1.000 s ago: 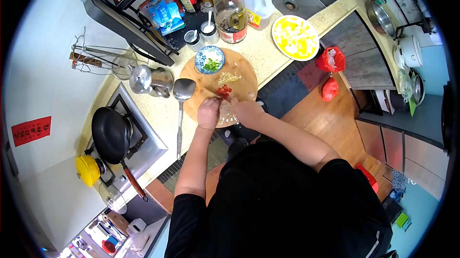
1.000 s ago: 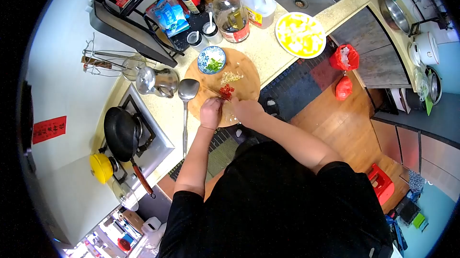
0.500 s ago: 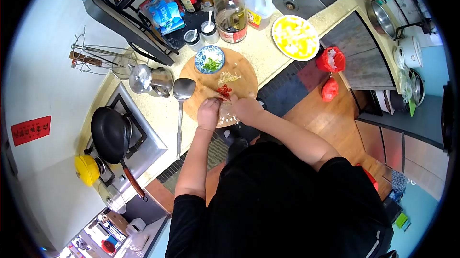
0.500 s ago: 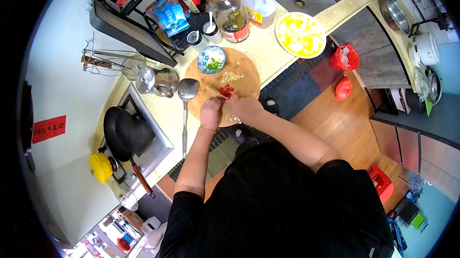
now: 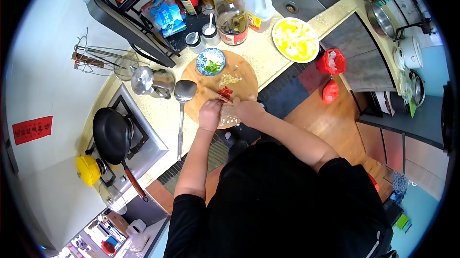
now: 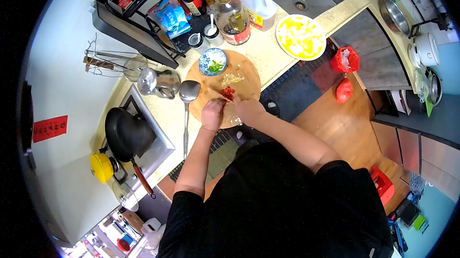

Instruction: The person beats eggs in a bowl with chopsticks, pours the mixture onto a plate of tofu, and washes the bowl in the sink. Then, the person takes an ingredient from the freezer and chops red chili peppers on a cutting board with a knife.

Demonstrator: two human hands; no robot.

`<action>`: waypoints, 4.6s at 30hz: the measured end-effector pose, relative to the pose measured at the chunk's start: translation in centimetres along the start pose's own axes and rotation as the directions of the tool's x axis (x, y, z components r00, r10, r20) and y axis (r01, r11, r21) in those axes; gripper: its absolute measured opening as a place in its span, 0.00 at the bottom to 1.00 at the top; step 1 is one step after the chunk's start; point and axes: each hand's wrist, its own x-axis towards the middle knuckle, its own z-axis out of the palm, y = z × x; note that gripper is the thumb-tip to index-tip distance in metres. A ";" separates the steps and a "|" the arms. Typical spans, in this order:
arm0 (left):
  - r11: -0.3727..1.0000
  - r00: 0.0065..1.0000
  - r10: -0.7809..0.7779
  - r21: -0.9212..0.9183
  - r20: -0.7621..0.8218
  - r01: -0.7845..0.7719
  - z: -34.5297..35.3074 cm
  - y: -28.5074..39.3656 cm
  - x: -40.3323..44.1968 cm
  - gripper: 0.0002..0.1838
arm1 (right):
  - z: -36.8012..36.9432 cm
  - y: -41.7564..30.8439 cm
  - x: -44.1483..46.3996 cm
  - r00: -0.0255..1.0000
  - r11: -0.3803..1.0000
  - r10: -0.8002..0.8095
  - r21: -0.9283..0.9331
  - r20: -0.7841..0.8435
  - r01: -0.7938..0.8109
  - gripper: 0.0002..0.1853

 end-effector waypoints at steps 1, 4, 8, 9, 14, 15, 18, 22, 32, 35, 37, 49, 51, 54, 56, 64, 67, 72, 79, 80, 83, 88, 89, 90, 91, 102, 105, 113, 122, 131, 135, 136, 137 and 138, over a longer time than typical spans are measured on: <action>1.000 1.000 -0.005 0.002 0.017 0.005 0.0 -0.2 0.0 0.09 | -0.3 -0.2 -0.3 1.000 1.000 -0.006 -0.003 0.009 0.006 0.14; 1.000 0.999 -0.004 0.004 0.052 0.004 -0.1 -0.7 0.6 0.08 | -0.7 -0.6 -0.5 1.000 1.000 -0.016 -0.004 0.013 0.017 0.14; 1.000 0.997 0.009 0.002 0.070 -0.009 0.1 -0.8 0.4 0.07 | 0.4 -0.8 0.9 0.999 0.999 0.033 -0.004 0.023 -0.033 0.14; 1.000 0.997 0.014 0.010 0.074 -0.014 -0.2 -0.6 0.3 0.07 | 0.5 -1.0 1.0 0.998 0.998 0.055 -0.010 0.029 -0.055 0.14; 1.000 1.000 0.022 -0.015 -0.005 -0.022 0.0 -0.2 -0.1 0.07 | 1.0 0.6 0.9 0.999 0.999 -0.038 0.000 -0.022 0.038 0.19; 1.000 1.000 0.021 -0.013 0.011 -0.021 0.1 -0.4 -0.2 0.07 | 0.5 0.3 0.3 0.999 1.000 -0.031 0.005 -0.015 0.031 0.19; 1.000 0.999 0.013 0.001 0.045 -0.014 0.0 -0.9 0.1 0.08 | -1.2 -0.7 -0.5 0.999 1.000 -0.009 -0.004 0.053 0.009 0.19; 1.000 0.995 -0.004 0.022 0.104 0.001 -0.1 -0.6 0.4 0.07 | 1.0 -0.6 0.3 0.999 0.999 -0.020 0.026 -0.043 0.021 0.12; 1.000 0.999 0.015 0.007 0.043 -0.015 -0.1 -0.4 -0.2 0.09 | 0.2 -0.6 0.2 1.000 1.000 0.022 0.018 0.019 -0.022 0.19; 1.000 0.997 0.019 0.002 0.081 -0.019 -0.3 -0.9 0.0 0.08 | -0.2 -1.3 0.0 0.997 0.999 0.014 -0.049 0.070 -0.011 0.22; 1.000 0.994 0.009 0.000 0.107 -0.009 -0.1 -1.0 -0.3 0.08 | -0.5 -1.4 0.1 0.997 0.999 -0.001 -0.047 0.071 0.005 0.20; 1.000 0.998 -0.010 -0.007 0.062 0.011 -0.4 -0.8 -0.8 0.11 | 0.6 -1.0 -0.2 1.000 1.000 -0.008 0.015 -0.022 0.008 0.12; 1.000 0.996 -0.011 -0.005 0.086 0.011 -0.1 -0.8 -0.9 0.11 | 0.1 -1.6 -0.3 1.000 1.000 0.013 0.015 -0.006 -0.013 0.11; 0.998 0.990 -0.039 0.046 0.136 0.033 -0.2 -0.5 -1.2 0.12 | 0.4 -2.6 -0.1 0.998 0.998 0.060 0.036 0.023 -0.061 0.10; 0.998 0.995 0.016 0.064 0.099 -0.022 -1.0 0.3 -1.5 0.12 | 1.1 -2.5 0.9 0.999 0.998 0.051 0.026 0.003 -0.051 0.10; 1.000 0.999 0.020 -0.011 0.048 -0.019 -0.5 -0.6 -0.7 0.12 | 1.0 -0.9 0.3 0.997 0.998 -0.059 0.033 -0.058 0.061 0.13; 1.000 0.995 0.022 0.009 0.102 -0.023 -0.3 -0.9 -0.9 0.12 | 1.2 -1.1 0.0 0.997 0.998 -0.045 0.043 -0.057 0.048 0.13; 0.998 0.994 0.042 0.045 0.105 -0.047 -0.9 0.0 -1.3 0.12 | 1.8 -1.6 0.6 0.999 0.999 0.030 0.047 -0.044 -0.028 0.12; 0.999 0.995 0.038 -0.010 0.091 -0.038 -0.5 -1.2 -0.9 0.11 | 0.9 -0.8 0.0 0.997 0.997 -0.050 0.052 -0.059 0.053 0.11; 0.999 0.995 0.038 -0.012 0.095 -0.037 -0.6 -1.2 -0.9 0.11 | 0.8 -1.0 -0.1 0.997 0.998 -0.060 0.034 -0.054 0.062 0.11; 0.999 0.993 0.047 0.013 0.105 -0.049 -0.7 -1.0 -0.9 0.10 | 1.4 -1.5 0.1 0.998 1.000 -0.023 0.012 -0.054 0.024 0.11; 0.988 0.988 0.101 0.104 0.113 -0.113 -1.4 -0.4 -0.5 0.13 | 1.8 -0.7 0.7 0.999 0.999 -0.030 -0.015 -0.045 0.029 0.11; 0.985 0.987 0.115 0.116 0.108 -0.128 -1.3 -0.3 -0.7 0.13 | 1.6 -0.6 0.5 0.997 0.998 -0.056 -0.013 -0.053 0.056 0.11; 0.989 0.988 0.102 0.095 0.113 -0.113 -1.2 -0.3 -0.9 0.13 | 1.4 -0.5 0.4 0.995 0.997 -0.079 -0.009 -0.061 0.079 0.11; 0.992 0.989 0.089 0.074 0.117 -0.098 -1.2 -0.4 -0.9 0.12 | 1.3 -0.6 0.2 0.995 0.998 -0.070 -0.006 -0.064 0.070 0.12; 0.981 0.975 0.132 0.118 0.177 -0.154 -1.4 -0.8 -0.9 0.12 | 1.1 -1.9 0.3 1.000 0.999 0.007 -0.032 0.028 -0.006 0.11; 0.981 0.979 0.149 0.102 0.137 -0.164 -1.3 -0.7 -1.0 0.12 | 0.9 -1.2 0.0 0.999 0.999 -0.044 -0.009 0.002 0.044 0.11; 0.977 0.972 0.162 0.111 0.171 -0.183 -1.2 -1.1 -1.4 0.11 | 0.8 -1.7 0.3 0.999 1.000 -0.001 -0.009 0.045 0.001 0.11; 1.000 0.999 0.006 -0.006 0.041 -0.005 -1.6 0.2 -1.7 0.09 | -3.2 -0.1 0.4 0.993 0.985 -0.106 -0.143 -0.051 0.098 0.11; 0.958 0.956 -0.281 -0.078 -0.087 0.275 -2.5 4.6 -2.9 0.07 | -5.2 2.4 4.2 0.964 0.893 -0.266 -0.373 0.016 0.253 0.10; 0.945 0.939 -0.325 -0.075 -0.112 0.318 -2.9 4.8 -3.4 0.07 | -2.5 2.6 3.7 0.953 0.890 -0.300 -0.351 0.032 0.292 0.11; 0.944 0.937 -0.328 -0.080 -0.117 0.320 -3.1 4.7 -3.5 0.08 | -1.9 2.7 3.6 0.950 0.886 -0.313 -0.353 0.025 0.301 0.11; 0.943 0.936 -0.330 -0.085 -0.122 0.322 -3.3 4.4 -3.6 0.08 | -1.9 2.6 3.4 0.946 0.882 -0.324 -0.357 0.018 0.309 0.11; 0.942 0.934 -0.334 -0.091 -0.126 0.324 -3.4 4.3 -3.8 0.09 | -2.0 2.4 3.2 0.942 0.878 -0.336 -0.359 0.013 0.318 0.12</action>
